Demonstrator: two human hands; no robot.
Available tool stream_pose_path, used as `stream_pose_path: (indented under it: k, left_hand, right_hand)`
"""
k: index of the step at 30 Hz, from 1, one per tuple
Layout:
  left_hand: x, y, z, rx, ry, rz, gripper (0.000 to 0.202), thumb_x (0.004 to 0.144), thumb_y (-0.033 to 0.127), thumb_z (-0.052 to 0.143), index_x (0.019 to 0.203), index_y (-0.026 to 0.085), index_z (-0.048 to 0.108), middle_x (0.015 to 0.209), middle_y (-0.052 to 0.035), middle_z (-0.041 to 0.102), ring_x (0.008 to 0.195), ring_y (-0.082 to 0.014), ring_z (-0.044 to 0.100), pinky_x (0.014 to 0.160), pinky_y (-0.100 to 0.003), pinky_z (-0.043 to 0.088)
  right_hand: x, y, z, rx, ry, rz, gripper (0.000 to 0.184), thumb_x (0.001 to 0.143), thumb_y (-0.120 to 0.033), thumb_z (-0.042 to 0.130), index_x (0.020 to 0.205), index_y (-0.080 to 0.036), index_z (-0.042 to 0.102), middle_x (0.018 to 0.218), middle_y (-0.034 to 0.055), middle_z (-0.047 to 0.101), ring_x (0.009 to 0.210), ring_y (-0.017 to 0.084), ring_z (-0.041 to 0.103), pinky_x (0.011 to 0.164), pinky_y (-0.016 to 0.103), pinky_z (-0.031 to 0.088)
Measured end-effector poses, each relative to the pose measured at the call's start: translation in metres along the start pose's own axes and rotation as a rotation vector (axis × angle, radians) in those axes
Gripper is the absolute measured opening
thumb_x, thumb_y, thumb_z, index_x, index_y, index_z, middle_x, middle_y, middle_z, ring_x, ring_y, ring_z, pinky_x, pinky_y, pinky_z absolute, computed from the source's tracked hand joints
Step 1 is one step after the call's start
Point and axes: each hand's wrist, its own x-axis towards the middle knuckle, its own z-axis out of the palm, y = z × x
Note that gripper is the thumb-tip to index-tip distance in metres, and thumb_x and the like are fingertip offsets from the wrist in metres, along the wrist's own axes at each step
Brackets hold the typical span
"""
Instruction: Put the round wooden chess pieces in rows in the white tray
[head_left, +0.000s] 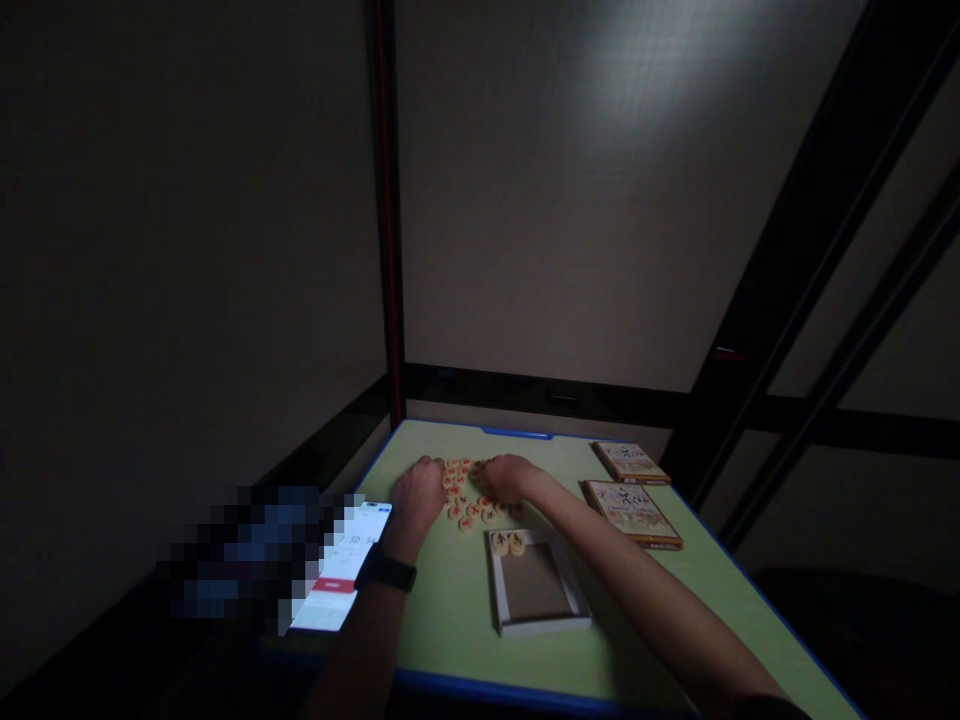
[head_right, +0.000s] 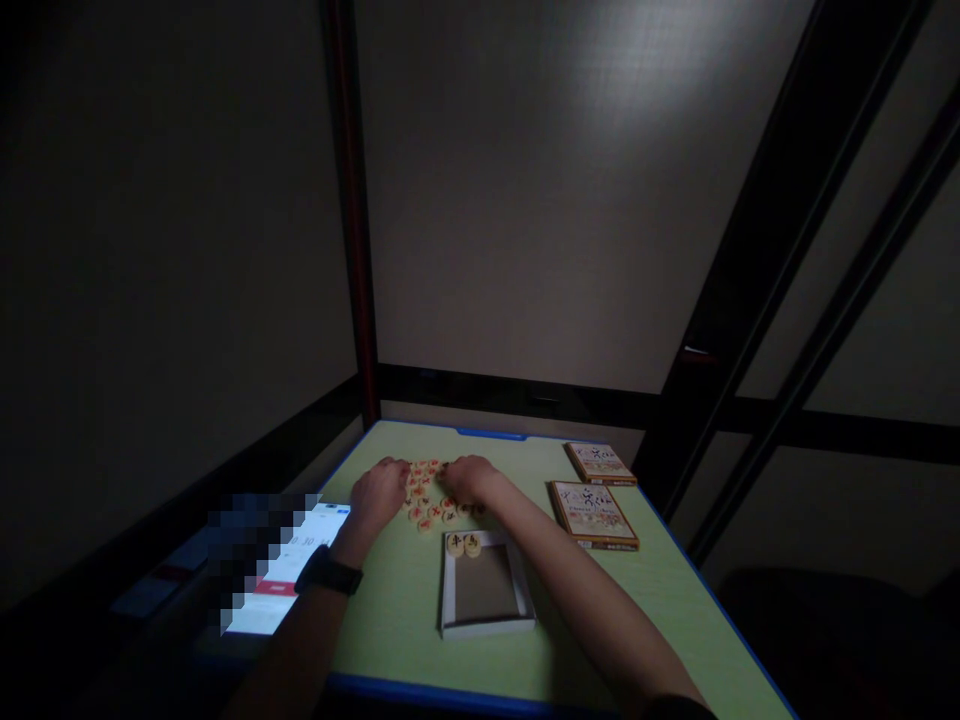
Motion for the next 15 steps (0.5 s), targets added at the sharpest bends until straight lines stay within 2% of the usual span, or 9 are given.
stream_pose_path:
  k: [5,11,15]
  left_hand:
    - [-0.002,0.001,-0.004,-0.015,-0.010,-0.009,0.032,0.096,0.018,0.039,0.105,0.021,0.069,0.108,-0.0113,0.067,0.094,-0.0213,0.069,0.076,-0.029,0.051]
    - [-0.001,0.001,-0.002,-0.028,-0.016,-0.005,0.032,0.096,0.019,0.039,0.107,0.022,0.069,0.112,-0.0108,0.066,0.096,-0.0225,0.069,0.077,-0.031,0.052]
    - [-0.001,0.001,-0.002,-0.022,-0.017,-0.005,0.032,0.095,0.019,0.039,0.107,0.021,0.069,0.112,-0.0118,0.066,0.096,-0.0234,0.069,0.077,-0.032,0.052]
  right_hand:
    - [0.004,0.001,0.004,-0.020,-0.015,-0.076,0.034,0.079,-0.013,0.067,0.113,-0.013,0.071,0.113,0.0173,0.073,0.100,0.028,0.072,0.074,0.028,0.055]
    - [0.006,0.010,0.020,0.010,0.113,-0.086,0.030,0.083,-0.016,0.065,0.113,-0.016,0.070,0.115,0.0147,0.073,0.104,0.025,0.069,0.081,0.027,0.052]
    - [0.003,0.012,0.026,0.044,0.191,-0.069,0.028,0.089,-0.017,0.058,0.114,-0.014,0.070,0.119,0.0169,0.070,0.108,0.025,0.067,0.087,0.027,0.050]
